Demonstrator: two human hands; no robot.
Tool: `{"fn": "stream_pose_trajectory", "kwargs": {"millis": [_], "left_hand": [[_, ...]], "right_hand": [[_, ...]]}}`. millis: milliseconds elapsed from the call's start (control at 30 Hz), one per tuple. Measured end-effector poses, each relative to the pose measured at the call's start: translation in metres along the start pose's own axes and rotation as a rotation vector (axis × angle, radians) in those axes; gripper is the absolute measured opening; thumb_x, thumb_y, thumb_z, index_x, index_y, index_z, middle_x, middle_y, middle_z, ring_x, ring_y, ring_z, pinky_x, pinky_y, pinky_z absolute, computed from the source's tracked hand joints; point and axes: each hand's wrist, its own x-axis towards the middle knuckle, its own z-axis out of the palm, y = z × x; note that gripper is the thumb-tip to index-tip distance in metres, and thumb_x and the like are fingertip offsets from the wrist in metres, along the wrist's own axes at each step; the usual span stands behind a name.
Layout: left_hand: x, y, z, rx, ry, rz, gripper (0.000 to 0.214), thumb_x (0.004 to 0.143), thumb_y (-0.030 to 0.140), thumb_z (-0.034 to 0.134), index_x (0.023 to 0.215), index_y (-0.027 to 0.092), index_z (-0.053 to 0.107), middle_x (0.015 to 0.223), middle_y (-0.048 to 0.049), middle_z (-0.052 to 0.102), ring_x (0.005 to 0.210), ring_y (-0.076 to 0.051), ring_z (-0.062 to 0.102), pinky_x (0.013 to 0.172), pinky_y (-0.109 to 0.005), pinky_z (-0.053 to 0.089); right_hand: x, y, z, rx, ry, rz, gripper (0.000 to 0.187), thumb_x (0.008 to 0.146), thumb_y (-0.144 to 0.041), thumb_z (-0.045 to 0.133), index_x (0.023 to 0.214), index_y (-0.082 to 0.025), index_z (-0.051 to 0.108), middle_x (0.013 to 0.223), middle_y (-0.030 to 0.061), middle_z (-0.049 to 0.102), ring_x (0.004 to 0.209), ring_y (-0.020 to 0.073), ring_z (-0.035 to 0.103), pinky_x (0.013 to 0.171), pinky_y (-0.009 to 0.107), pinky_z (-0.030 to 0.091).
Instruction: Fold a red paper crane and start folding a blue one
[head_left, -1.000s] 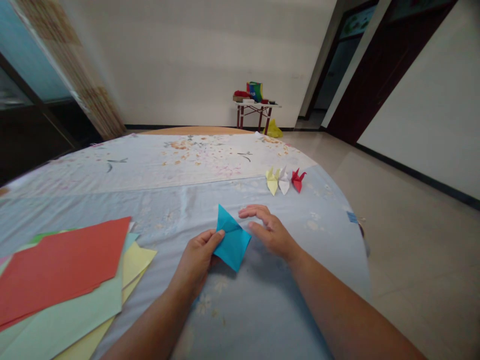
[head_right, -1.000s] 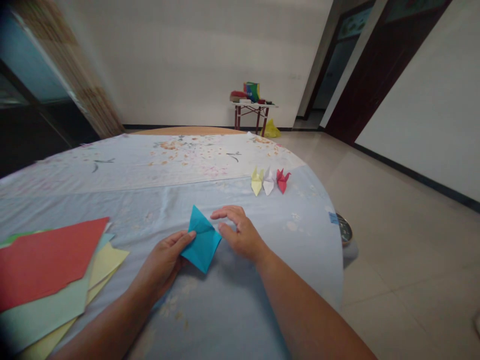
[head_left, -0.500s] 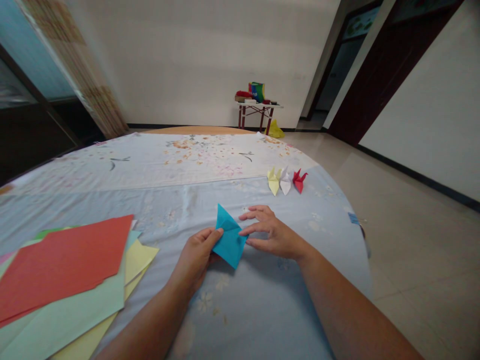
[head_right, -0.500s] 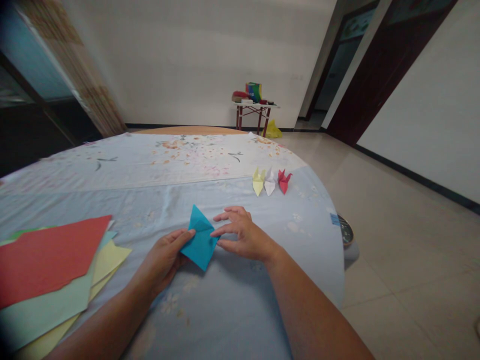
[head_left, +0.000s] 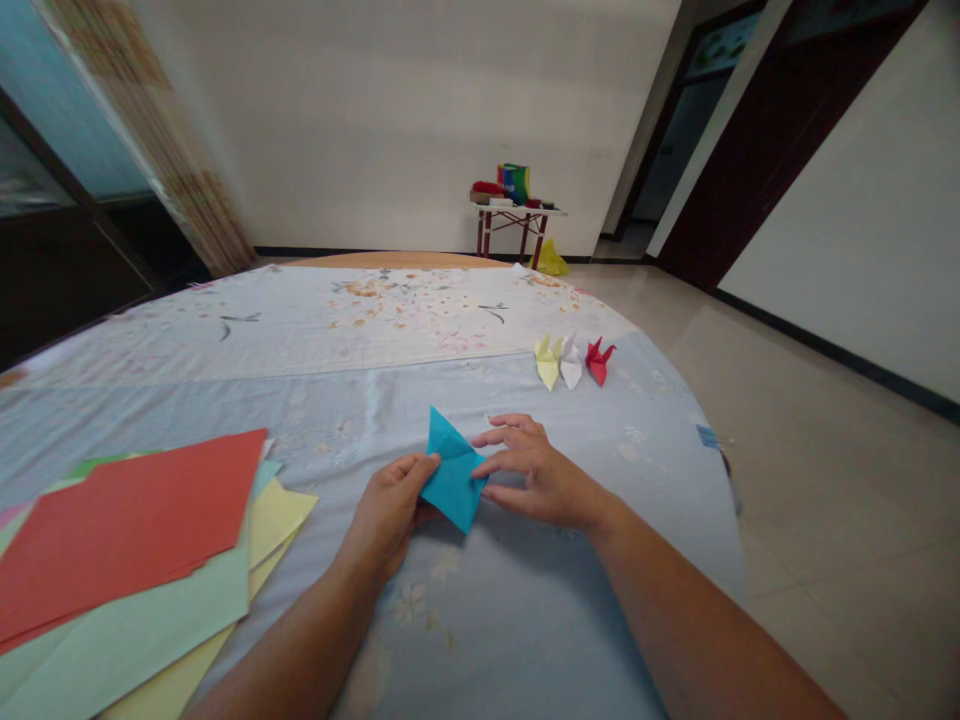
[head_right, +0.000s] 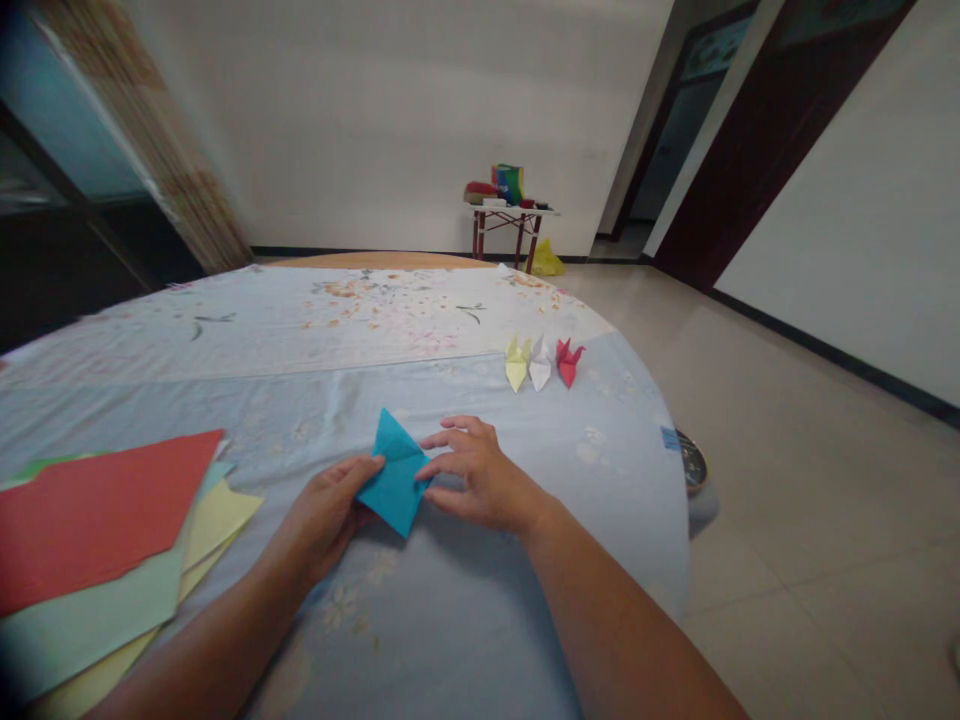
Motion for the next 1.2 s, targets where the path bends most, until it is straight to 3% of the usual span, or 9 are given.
{"fn": "stream_pose_trajectory", "kwargs": {"millis": [367,567,700,833,1000,1200], "left_hand": [[0.001,-0.001,0.002,0.095,0.002,0.055,0.038,0.067,0.041,0.065,0.093,0.014,0.066,0.069,-0.0035,0.068,0.057,-0.014,0.057,0.055,-0.024,0.048],[0.002,-0.002,0.004,0.056,-0.014,0.121,0.052,0.067,0.033,0.063,0.116,0.018,0.056,0.087,-0.0032,0.070,0.070,-0.017,0.063,0.062,-0.026,0.049],[0.002,-0.004,0.005,0.040,-0.098,0.139,0.046,0.070,0.030,0.061,0.114,0.016,0.058,0.091,-0.0049,0.070,0.080,-0.020,0.063,0.070,-0.029,0.050],[0.000,-0.006,0.005,-0.001,-0.110,0.126,0.035,0.076,0.036,0.057,0.102,0.014,0.064,0.086,-0.0057,0.070,0.079,-0.021,0.063,0.071,-0.032,0.050],[-0.008,-0.001,0.011,-0.056,-0.192,0.095,0.044,0.078,0.048,0.051,0.102,0.013,0.063,0.087,-0.0088,0.070,0.077,-0.023,0.064,0.069,-0.034,0.050],[-0.010,0.003,0.015,0.017,-0.130,0.094,0.062,0.068,0.035,0.069,0.123,0.017,0.047,0.096,-0.0070,0.067,0.077,-0.019,0.064,0.066,-0.028,0.049]], "right_hand": [[0.002,0.002,0.009,0.021,0.078,0.051,0.004,0.074,-0.023,0.064,0.077,-0.024,0.067,0.097,0.0031,0.063,0.107,0.0219,0.044,0.094,0.042,0.032],[0.006,-0.001,0.011,0.018,0.273,0.112,0.005,0.077,-0.019,0.059,0.078,-0.021,0.064,0.097,0.0060,0.061,0.101,0.0208,0.047,0.091,0.040,0.036],[0.008,-0.003,0.012,0.060,0.341,0.101,0.007,0.080,-0.016,0.054,0.081,-0.020,0.060,0.091,0.0054,0.062,0.095,0.0193,0.050,0.089,0.038,0.038],[0.007,-0.003,0.014,0.103,0.391,0.201,0.007,0.082,-0.020,0.052,0.084,-0.019,0.059,0.081,0.0041,0.059,0.086,0.0173,0.052,0.079,0.032,0.042],[0.006,-0.002,0.016,0.120,0.374,0.255,0.006,0.082,-0.021,0.054,0.082,-0.019,0.060,0.078,0.0024,0.058,0.081,0.0154,0.053,0.075,0.028,0.043],[0.005,-0.005,0.016,0.098,0.341,0.209,0.006,0.081,-0.022,0.055,0.083,-0.019,0.060,0.078,0.0024,0.059,0.080,0.0152,0.053,0.076,0.028,0.042]]}}
